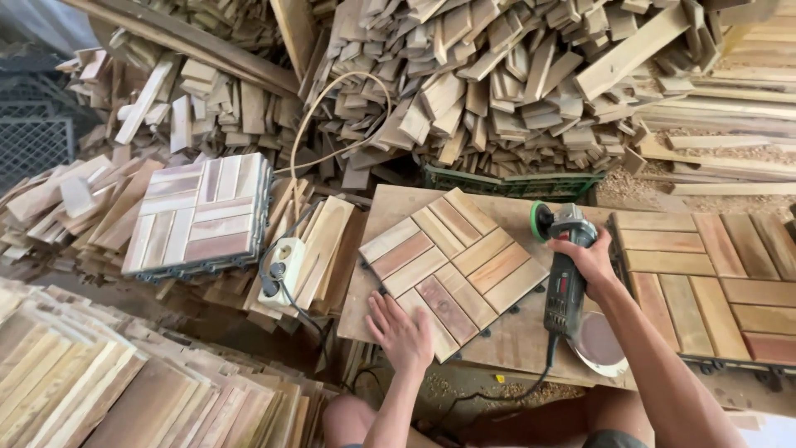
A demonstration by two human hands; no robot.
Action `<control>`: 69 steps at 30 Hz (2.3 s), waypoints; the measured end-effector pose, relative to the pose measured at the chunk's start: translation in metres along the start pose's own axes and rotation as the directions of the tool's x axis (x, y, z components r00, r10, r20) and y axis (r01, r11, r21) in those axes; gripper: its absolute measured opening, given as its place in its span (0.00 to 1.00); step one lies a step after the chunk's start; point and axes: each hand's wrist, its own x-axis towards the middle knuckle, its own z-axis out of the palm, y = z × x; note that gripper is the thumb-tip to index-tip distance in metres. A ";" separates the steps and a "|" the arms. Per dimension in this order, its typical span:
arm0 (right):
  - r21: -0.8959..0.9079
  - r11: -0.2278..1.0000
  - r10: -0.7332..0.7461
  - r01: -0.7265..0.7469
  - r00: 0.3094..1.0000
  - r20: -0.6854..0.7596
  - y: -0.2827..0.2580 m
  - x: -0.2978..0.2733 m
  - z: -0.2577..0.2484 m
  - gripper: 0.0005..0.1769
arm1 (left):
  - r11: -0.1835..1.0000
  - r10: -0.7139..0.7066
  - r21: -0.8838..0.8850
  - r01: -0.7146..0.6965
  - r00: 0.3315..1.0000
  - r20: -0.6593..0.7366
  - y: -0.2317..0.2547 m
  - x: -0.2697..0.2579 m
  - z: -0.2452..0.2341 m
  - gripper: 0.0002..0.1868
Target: The person uses a handheld electric sander to smooth the surface of a wooden block composed of multiple smaller pieces. The person moves the sander across the wood in a consistent pattern while holding the block steady with the other hand.
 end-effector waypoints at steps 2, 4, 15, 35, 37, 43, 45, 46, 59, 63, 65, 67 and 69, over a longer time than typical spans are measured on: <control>0.119 0.991 0.047 -0.058 0.994 0.100 0.025 0.026 -0.012 0.37 | 0.999 0.007 0.034 -0.007 1.000 -0.001 -0.002 -0.002 0.004 0.45; 0.238 0.965 0.064 -0.112 0.977 0.202 0.047 0.045 -0.021 0.20 | 0.998 0.020 0.063 -0.019 1.000 -0.015 -0.002 -0.001 0.004 0.44; 0.682 0.230 -0.241 -0.694 0.639 0.731 0.132 0.082 -0.018 0.48 | 0.998 -0.003 0.065 0.005 1.000 -0.018 -0.004 0.003 0.008 0.44; 0.560 -0.218 -0.331 -0.800 0.600 0.728 0.161 -0.072 -0.006 0.49 | 1.000 0.001 0.012 -0.001 1.000 0.010 -0.003 0.003 -0.001 0.44; 0.533 -0.232 -0.313 -0.814 0.581 0.751 0.178 -0.090 -0.006 0.49 | 1.000 0.003 0.001 -0.003 1.000 0.014 -0.005 0.002 -0.003 0.45; 0.725 0.158 0.085 -0.670 0.741 0.666 0.198 -0.131 -0.020 0.42 | 0.999 -0.013 -0.040 0.016 0.997 0.070 -0.002 0.001 -0.011 0.45; 0.703 0.530 0.129 -0.474 0.865 0.485 0.182 -0.156 -0.022 0.32 | 0.999 0.039 -0.037 -0.037 0.997 0.061 -0.003 0.003 -0.009 0.46; 0.697 0.535 0.134 -0.478 0.862 0.489 0.182 -0.172 -0.025 0.32 | 0.999 0.030 -0.037 -0.027 0.998 0.063 -0.006 -0.005 -0.009 0.46; -0.528 0.743 -0.385 0.411 0.908 0.166 0.164 -0.151 0.012 0.17 | 0.962 0.270 -0.047 -0.267 0.960 0.067 0.003 -0.051 -0.036 0.81; -0.693 0.353 -0.748 0.629 0.634 0.195 0.151 -0.073 0.058 0.36 | 0.942 0.327 -0.110 -0.318 0.943 0.068 -0.008 -0.037 -0.063 0.67; -0.716 0.341 -0.753 0.609 0.633 0.180 0.154 -0.054 0.069 0.40 | 0.941 0.328 -0.113 -0.318 0.941 0.081 -0.021 -0.024 -0.072 0.67; -0.742 0.327 -0.763 0.585 0.626 0.158 0.160 -0.053 0.075 0.45 | 0.938 0.336 -0.124 -0.324 0.938 0.088 -0.034 -0.016 -0.080 0.66; -0.687 0.420 -0.758 0.593 0.645 0.093 0.166 -0.067 0.082 0.46 | 0.937 0.348 -0.090 -0.337 0.925 0.154 -0.049 -0.009 -0.087 0.61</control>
